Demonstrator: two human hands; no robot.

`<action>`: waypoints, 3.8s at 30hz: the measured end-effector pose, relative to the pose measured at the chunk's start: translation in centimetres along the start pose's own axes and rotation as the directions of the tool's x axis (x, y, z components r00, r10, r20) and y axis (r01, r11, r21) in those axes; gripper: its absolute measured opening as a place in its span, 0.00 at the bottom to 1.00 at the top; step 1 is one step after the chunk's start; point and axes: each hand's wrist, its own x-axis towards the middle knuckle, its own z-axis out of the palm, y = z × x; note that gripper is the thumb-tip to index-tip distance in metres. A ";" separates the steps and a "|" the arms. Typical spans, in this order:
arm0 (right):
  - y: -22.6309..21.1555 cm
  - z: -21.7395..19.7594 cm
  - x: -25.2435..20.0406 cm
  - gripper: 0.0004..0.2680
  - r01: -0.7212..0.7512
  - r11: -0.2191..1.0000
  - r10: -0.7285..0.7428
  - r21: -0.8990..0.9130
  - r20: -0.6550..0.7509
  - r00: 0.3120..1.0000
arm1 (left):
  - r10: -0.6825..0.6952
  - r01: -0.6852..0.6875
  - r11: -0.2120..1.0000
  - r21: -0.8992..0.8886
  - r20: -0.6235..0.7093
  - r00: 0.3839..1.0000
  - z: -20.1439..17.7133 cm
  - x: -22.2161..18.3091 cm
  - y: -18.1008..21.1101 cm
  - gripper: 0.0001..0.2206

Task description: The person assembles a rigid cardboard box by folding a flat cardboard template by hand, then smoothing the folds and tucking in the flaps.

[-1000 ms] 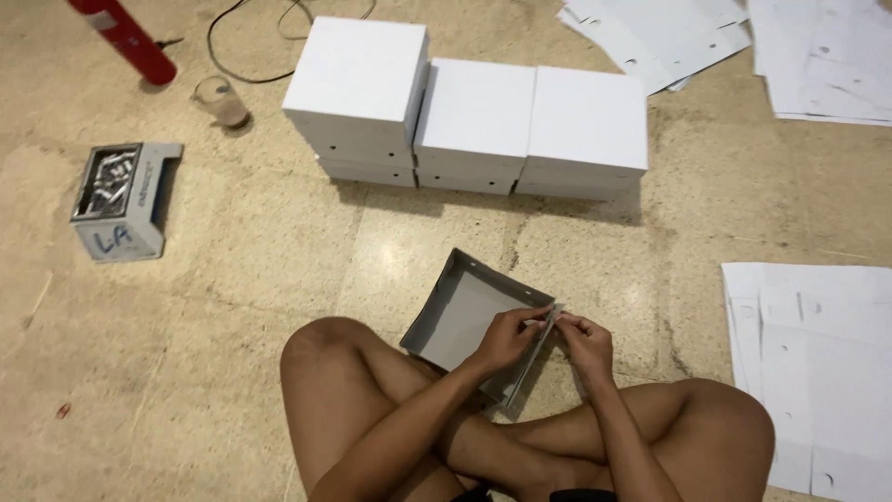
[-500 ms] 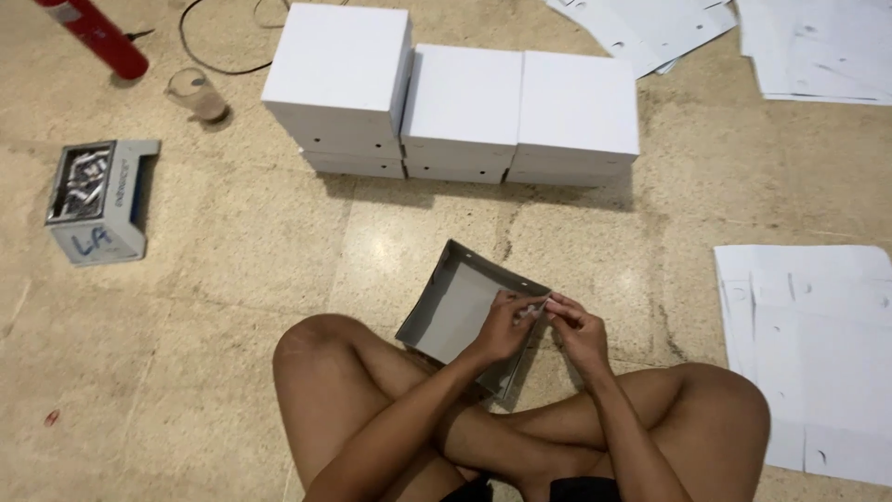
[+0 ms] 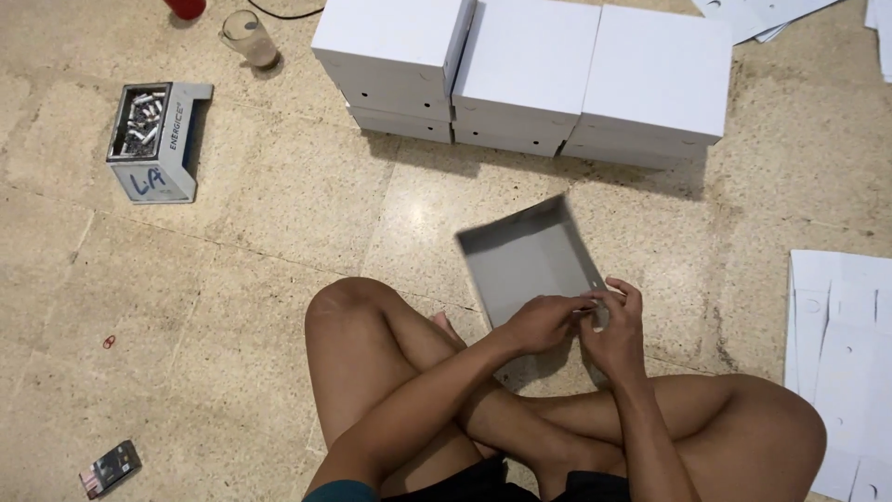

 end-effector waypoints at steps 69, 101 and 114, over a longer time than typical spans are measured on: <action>-1.5 -0.7 -0.8 0.10 -0.066 0.989 0.080 -0.131 0.105 0.991 | -0.051 0.317 0.416 0.852 -0.326 0.944 -0.2 0.5 -6.6 0.14; -3.5 -2.4 -0.6 0.14 -0.147 0.985 0.146 0.088 0.019 0.989 | -0.201 0.372 0.666 0.647 -0.324 0.924 -4.0 -3.5 -2.6 0.23; 3.1 -1.1 1.2 0.20 -0.318 0.933 0.274 0.170 0.240 0.931 | -0.461 0.496 0.866 0.068 -0.280 0.842 -4.2 -2.8 -7.9 0.26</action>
